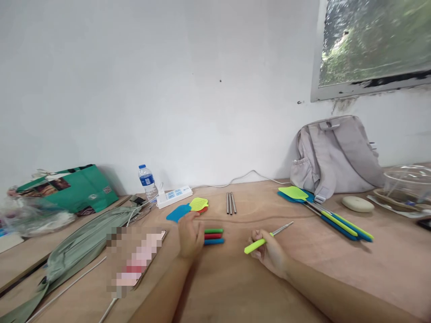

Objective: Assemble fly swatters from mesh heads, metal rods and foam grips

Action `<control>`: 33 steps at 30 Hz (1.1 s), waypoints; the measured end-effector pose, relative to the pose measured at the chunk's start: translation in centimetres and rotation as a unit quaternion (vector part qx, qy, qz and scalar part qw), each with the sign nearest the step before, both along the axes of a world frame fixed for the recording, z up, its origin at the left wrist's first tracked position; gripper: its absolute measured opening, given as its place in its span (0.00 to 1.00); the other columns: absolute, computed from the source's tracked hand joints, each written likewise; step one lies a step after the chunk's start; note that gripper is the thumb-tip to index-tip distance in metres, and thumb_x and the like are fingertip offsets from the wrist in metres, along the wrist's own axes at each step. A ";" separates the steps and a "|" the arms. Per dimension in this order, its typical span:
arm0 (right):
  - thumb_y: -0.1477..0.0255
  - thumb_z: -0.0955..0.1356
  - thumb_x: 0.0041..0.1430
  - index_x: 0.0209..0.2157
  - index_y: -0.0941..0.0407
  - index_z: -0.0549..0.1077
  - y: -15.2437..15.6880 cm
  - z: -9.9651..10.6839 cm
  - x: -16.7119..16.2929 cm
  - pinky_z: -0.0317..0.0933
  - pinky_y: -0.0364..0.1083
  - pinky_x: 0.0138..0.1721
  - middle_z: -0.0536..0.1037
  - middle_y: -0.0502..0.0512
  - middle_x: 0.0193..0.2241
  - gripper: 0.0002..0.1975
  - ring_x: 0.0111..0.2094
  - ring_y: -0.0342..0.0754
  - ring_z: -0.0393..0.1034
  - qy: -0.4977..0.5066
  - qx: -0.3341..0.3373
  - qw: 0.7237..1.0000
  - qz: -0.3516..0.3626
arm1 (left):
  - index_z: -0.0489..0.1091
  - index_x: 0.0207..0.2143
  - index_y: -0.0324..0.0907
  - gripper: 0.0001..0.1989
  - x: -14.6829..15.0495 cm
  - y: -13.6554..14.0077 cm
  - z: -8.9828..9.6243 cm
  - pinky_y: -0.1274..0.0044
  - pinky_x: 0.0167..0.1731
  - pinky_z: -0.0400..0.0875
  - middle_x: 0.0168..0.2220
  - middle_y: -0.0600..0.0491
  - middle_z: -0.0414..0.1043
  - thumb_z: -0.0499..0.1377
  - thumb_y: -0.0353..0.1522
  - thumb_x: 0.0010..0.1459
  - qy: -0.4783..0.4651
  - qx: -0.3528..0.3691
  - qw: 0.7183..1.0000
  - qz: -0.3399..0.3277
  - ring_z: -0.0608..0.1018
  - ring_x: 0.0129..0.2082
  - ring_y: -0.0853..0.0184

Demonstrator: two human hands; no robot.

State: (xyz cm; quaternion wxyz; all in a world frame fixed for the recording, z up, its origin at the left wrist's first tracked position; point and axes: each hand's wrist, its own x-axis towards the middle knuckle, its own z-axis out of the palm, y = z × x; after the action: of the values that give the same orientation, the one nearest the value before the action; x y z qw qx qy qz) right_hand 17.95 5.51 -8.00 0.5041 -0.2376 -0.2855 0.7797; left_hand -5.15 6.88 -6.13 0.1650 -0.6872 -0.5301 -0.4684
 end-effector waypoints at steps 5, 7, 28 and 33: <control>0.75 0.60 0.41 0.16 0.56 0.54 2.4 -0.2 1.5 0.41 0.37 0.15 0.58 0.43 0.10 0.06 0.11 0.35 0.47 0.026 -0.059 0.997 0.041 | 0.59 0.50 0.35 0.25 -4.3 5.7 -0.9 0.67 0.52 0.54 0.51 0.45 0.63 0.44 0.20 0.47 0.082 -0.200 0.973 0.081 0.62 0.52 0.61; 0.75 0.58 0.42 0.15 0.55 0.53 2.7 -0.2 1.6 0.38 0.38 0.13 0.54 0.42 0.08 0.07 0.09 0.35 0.42 0.017 -0.068 0.996 0.061 | 0.60 0.51 0.38 0.29 -4.9 7.3 -1.5 0.66 0.53 0.51 0.54 0.48 0.60 0.45 0.20 0.45 0.094 -0.230 0.965 0.078 0.59 0.55 0.60; 0.73 0.58 0.44 0.14 0.55 0.55 2.6 0.1 1.5 0.39 0.38 0.13 0.53 0.42 0.07 0.09 0.09 0.36 0.41 -0.008 -0.089 0.992 0.087 | 0.71 0.40 0.49 0.16 -5.6 8.0 -2.3 0.60 0.51 0.47 0.47 0.50 0.68 0.48 0.29 0.53 0.096 -0.236 0.967 -0.013 0.66 0.50 0.61; 0.73 0.57 0.45 0.14 0.55 0.54 2.6 0.0 1.5 0.41 0.38 0.14 0.54 0.42 0.07 0.09 0.09 0.36 0.42 -0.012 -0.087 0.992 0.093 | 0.71 0.38 0.50 0.14 -5.2 7.4 -1.3 0.65 0.49 0.51 0.48 0.53 0.68 0.48 0.32 0.56 0.049 -0.172 0.983 -0.038 0.67 0.48 0.63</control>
State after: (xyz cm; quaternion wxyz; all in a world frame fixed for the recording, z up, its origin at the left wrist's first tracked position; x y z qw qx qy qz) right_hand 19.43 8.16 -7.99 0.4036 -0.2625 -0.2439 0.8418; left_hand -10.39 14.24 -7.47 0.0523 -0.7471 -0.5678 -0.3417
